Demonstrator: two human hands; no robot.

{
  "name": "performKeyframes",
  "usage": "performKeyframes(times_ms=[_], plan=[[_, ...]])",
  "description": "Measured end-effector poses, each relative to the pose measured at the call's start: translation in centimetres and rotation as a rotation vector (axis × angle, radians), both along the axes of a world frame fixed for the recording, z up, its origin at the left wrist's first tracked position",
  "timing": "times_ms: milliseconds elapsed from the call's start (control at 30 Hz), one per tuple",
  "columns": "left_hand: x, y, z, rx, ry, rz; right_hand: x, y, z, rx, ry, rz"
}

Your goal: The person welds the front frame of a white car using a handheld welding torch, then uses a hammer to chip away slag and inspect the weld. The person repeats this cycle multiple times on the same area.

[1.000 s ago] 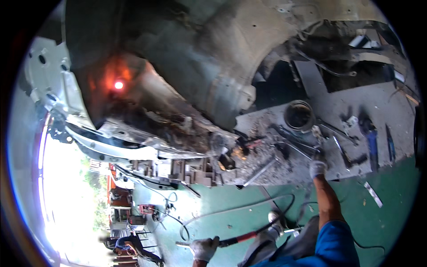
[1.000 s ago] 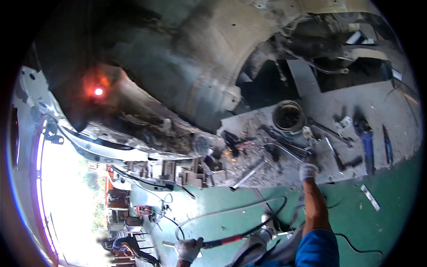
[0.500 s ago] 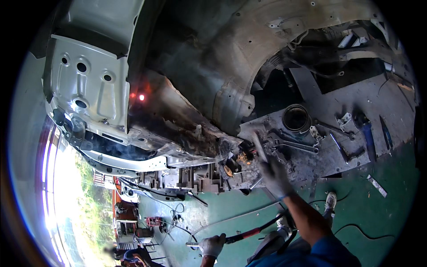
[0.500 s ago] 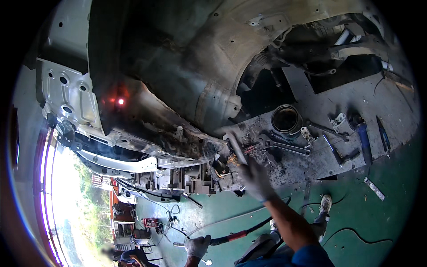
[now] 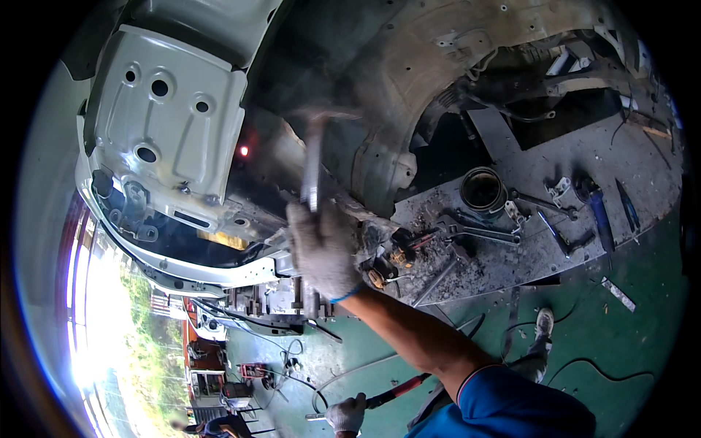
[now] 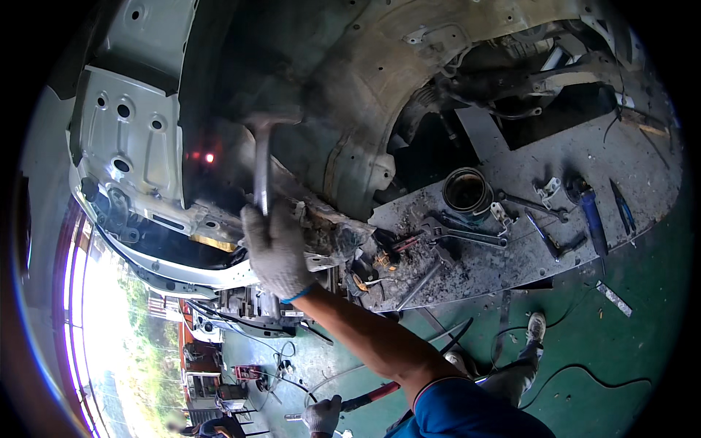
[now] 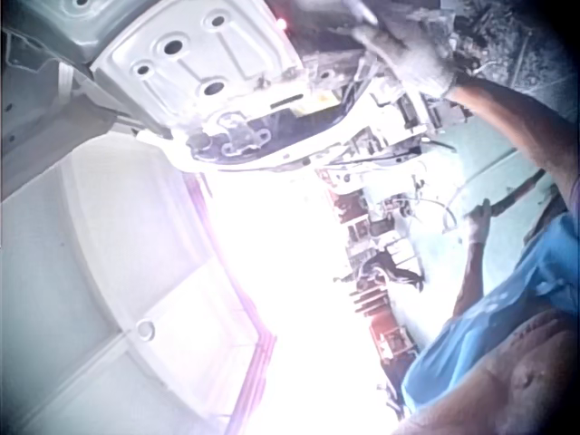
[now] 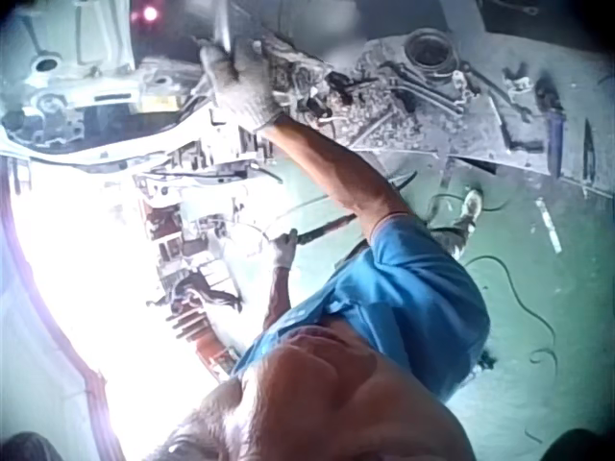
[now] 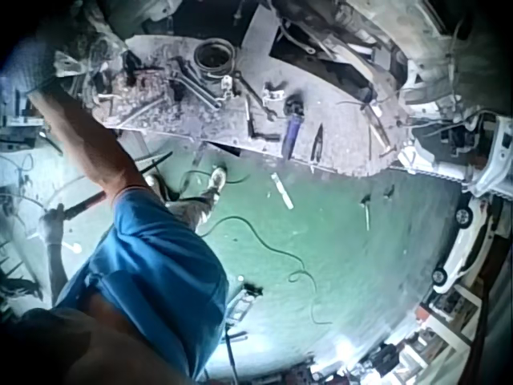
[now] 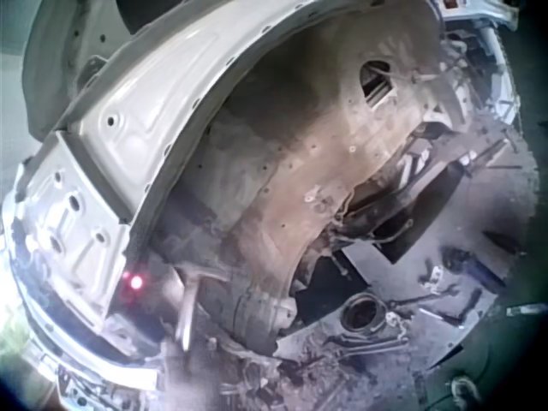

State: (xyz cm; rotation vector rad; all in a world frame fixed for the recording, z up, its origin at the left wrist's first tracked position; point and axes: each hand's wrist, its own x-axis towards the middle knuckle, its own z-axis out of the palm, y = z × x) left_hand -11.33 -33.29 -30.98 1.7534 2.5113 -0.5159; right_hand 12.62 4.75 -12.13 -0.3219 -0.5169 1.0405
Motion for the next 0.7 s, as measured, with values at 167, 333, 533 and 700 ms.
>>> performKeyframes(times_ms=[167,333,533,700], plan=[[3.7,1.6,3.0,0.023,-0.183,0.216,-1.5,0.2,-1.1,-0.039,-0.129,0.259],[1.8,0.2,0.6,0.071,-0.007,0.038,1.7,-1.1,2.1,-0.099,0.183,0.184],[3.6,0.7,1.5,0.091,-0.031,0.013,1.9,-1.9,2.9,-0.102,0.046,0.509],[4.5,0.4,1.4,0.09,-0.03,-0.018,-2.0,0.4,1.0,-0.091,-0.239,0.007]])
